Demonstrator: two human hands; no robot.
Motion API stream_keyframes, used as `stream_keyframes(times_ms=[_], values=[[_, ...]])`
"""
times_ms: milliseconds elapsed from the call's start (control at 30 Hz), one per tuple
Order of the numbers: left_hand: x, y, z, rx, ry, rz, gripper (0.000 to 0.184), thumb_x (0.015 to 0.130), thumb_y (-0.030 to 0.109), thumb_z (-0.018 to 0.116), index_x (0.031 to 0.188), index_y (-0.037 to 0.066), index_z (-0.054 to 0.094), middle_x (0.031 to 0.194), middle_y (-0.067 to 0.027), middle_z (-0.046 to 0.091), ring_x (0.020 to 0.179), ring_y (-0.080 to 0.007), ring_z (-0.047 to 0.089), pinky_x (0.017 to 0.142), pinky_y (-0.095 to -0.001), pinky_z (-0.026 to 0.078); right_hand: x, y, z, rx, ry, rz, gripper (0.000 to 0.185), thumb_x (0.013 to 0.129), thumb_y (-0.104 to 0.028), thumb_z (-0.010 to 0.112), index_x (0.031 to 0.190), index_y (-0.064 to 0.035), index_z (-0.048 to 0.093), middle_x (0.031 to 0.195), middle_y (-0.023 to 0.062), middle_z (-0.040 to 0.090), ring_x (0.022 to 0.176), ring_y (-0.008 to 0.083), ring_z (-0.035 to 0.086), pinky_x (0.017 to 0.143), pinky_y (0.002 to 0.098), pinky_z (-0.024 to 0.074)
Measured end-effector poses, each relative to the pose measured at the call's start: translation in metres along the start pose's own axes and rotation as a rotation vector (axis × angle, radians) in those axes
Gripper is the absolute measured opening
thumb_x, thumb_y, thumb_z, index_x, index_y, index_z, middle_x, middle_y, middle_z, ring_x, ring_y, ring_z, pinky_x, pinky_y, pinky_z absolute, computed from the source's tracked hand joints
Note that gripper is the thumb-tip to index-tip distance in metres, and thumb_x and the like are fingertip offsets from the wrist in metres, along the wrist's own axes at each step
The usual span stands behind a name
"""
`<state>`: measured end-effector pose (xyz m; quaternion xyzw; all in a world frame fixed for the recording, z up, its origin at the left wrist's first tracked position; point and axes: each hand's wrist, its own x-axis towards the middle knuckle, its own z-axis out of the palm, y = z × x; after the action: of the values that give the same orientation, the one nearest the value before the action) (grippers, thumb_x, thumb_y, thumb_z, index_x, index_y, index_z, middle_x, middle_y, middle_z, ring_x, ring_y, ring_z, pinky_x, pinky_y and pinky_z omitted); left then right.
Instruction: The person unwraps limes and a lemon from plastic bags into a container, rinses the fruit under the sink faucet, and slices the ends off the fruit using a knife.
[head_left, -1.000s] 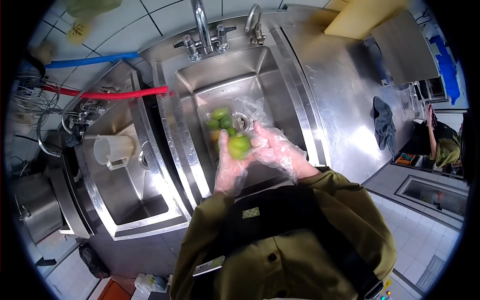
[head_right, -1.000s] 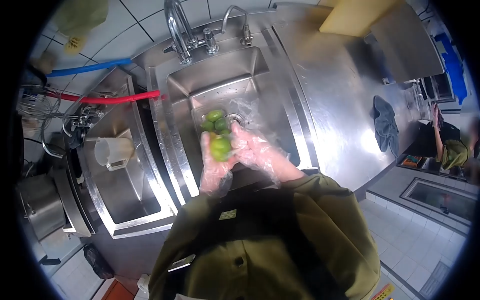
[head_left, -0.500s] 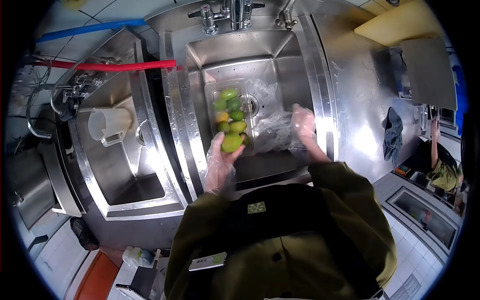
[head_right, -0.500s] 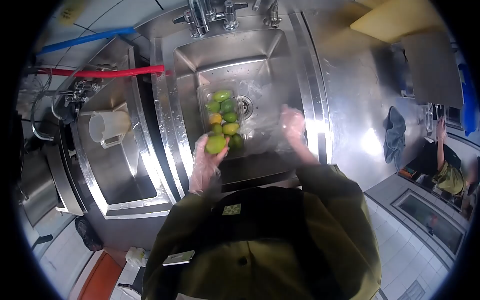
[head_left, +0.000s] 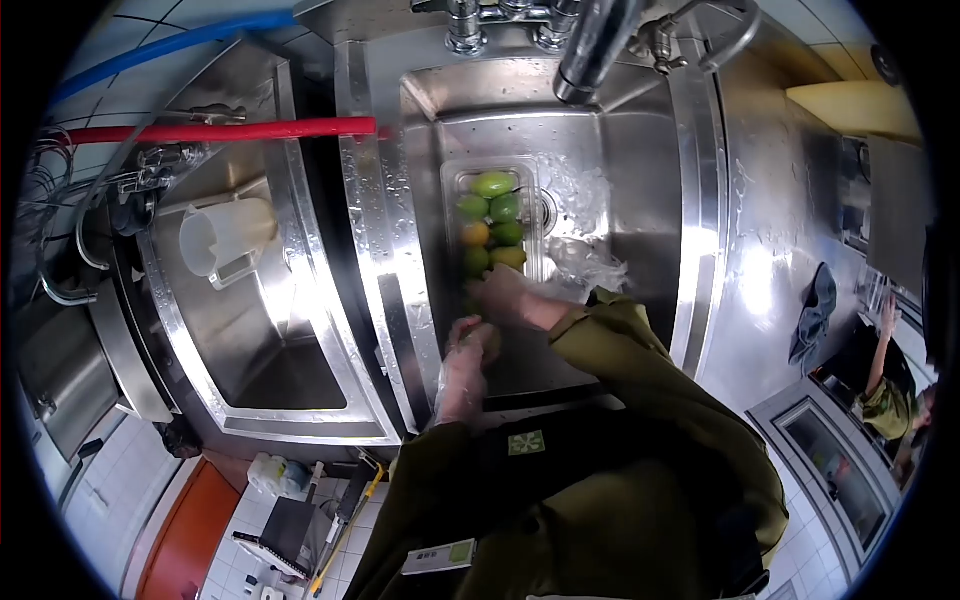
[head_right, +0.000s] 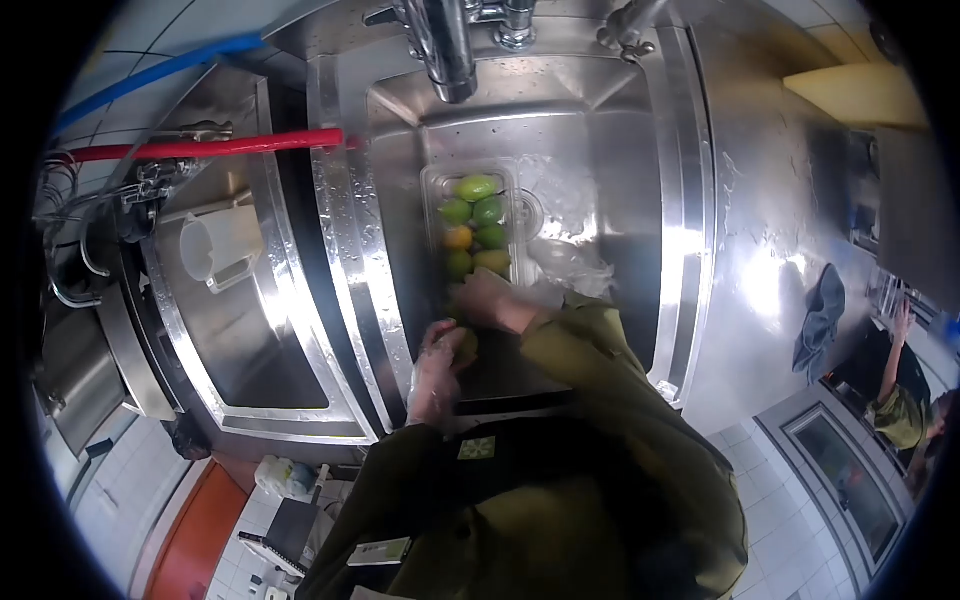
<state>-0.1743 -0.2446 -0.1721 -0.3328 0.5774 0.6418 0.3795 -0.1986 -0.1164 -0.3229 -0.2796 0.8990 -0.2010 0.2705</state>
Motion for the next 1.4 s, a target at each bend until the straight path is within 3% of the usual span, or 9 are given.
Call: stream_keyframes(times_ms=[167,333,467,567,633,800,967,1200,1400], values=[[0.009,-0.008,0.001,-0.105,0.040,-0.109,0.029,0.083,0.021,0.052,0.107,0.006,0.052,0.116,-0.0093,0.041,0.102,-0.0218,0.047,0.080,-0.0344,0.048,0.012,0.010,0.019,-0.077,0.000,0.114,0.031,0.074,-0.021,0.054,0.103,-0.0118,0.056,0.087,0.0092,0.059,0.070,0.0262,0.061,0.053,0.0380,0.0456],[0.021,-0.025,-0.006,0.375,-0.060,0.336,0.034,0.083,0.019,0.051,0.114,0.007,0.046,0.116,-0.0105,0.040,0.105,-0.0228,0.045,0.079,-0.0372,0.049,0.026,0.029,0.048,0.308,0.084,0.141,0.015,0.075,-0.016,0.053,0.083,-0.0088,0.064,0.072,0.0079,0.060,0.069,0.0250,0.063,0.051,0.0357,0.0478],[0.026,-0.007,0.007,-0.127,0.042,-0.068,0.030,0.085,0.015,0.047,0.114,0.007,0.045,0.117,-0.0096,0.039,0.107,-0.0240,0.043,0.079,-0.0385,0.049,0.048,0.036,0.047,0.005,-0.100,0.064,0.018,0.077,-0.020,0.052,0.071,-0.0086,0.065,0.069,0.0086,0.063,0.073,0.0240,0.063,0.061,0.0374,0.0495],[0.024,-0.031,-0.002,0.075,-0.044,0.090,0.027,0.086,0.014,0.045,0.112,0.007,0.046,0.116,-0.0092,0.039,0.108,-0.0245,0.042,0.081,-0.0377,0.048,0.045,0.031,0.014,-0.274,-0.158,-0.109,0.027,0.079,-0.030,0.049,0.078,-0.0083,0.065,0.079,0.0104,0.064,0.078,0.0261,0.063,0.071,0.0398,0.0475],[0.036,-0.039,-0.011,0.143,-0.058,0.132,0.030,0.084,0.018,0.048,0.112,0.008,0.046,0.114,-0.0089,0.041,0.106,-0.0235,0.043,0.080,-0.0368,0.048,0.041,0.020,0.024,0.195,-0.015,0.289,0.033,0.078,-0.035,0.048,0.083,-0.0070,0.064,0.084,0.0123,0.064,0.082,0.0287,0.061,0.075,0.0405,0.0453],[0.042,-0.029,0.004,-0.068,-0.027,-0.085,0.038,0.081,0.024,0.055,0.114,0.008,0.046,0.112,-0.0083,0.044,0.102,-0.0213,0.046,0.080,-0.0351,0.048,0.044,0.036,0.040,0.042,-0.162,0.192,0.019,0.077,-0.014,0.050,0.086,-0.0044,0.064,0.093,0.0150,0.060,0.079,0.0284,0.060,0.064,0.0380,0.0477],[0.045,-0.028,0.006,-0.026,-0.079,-0.064,0.026,0.086,0.006,0.040,0.111,0.004,0.048,0.120,-0.0106,0.037,0.110,-0.0246,0.040,0.086,-0.0372,0.047,0.046,0.070,0.116,0.227,0.240,-0.048,0.015,0.075,-0.015,0.054,0.084,-0.0089,0.062,0.083,0.0120,0.061,0.079,0.0283,0.059,0.066,0.0399,0.0459],[0.047,-0.024,0.008,-0.050,-0.059,-0.136,0.030,0.086,0.019,0.046,0.112,0.003,0.047,0.116,-0.0103,0.042,0.106,-0.0237,0.044,0.085,-0.0373,0.046,0.020,0.036,-0.055,0.208,-0.273,0.143,0.035,0.063,-0.025,0.065,0.092,-0.0066,0.059,0.081,0.0161,0.059,0.078,0.0299,0.058,0.066,0.0409,0.0458],[0.073,-0.025,0.020,-0.014,0.116,-0.187,0.055,0.087,0.049,0.038,0.117,0.004,0.044,0.112,-0.0101,0.049,0.102,-0.0218,0.048,0.085,-0.0347,0.043,-0.018,0.028,-0.115,0.549,0.206,0.332,0.059,0.061,-0.026,0.066,0.108,0.0009,0.044,0.082,0.0209,0.059,0.080,0.0361,0.057,0.071,0.0400,0.0448]])
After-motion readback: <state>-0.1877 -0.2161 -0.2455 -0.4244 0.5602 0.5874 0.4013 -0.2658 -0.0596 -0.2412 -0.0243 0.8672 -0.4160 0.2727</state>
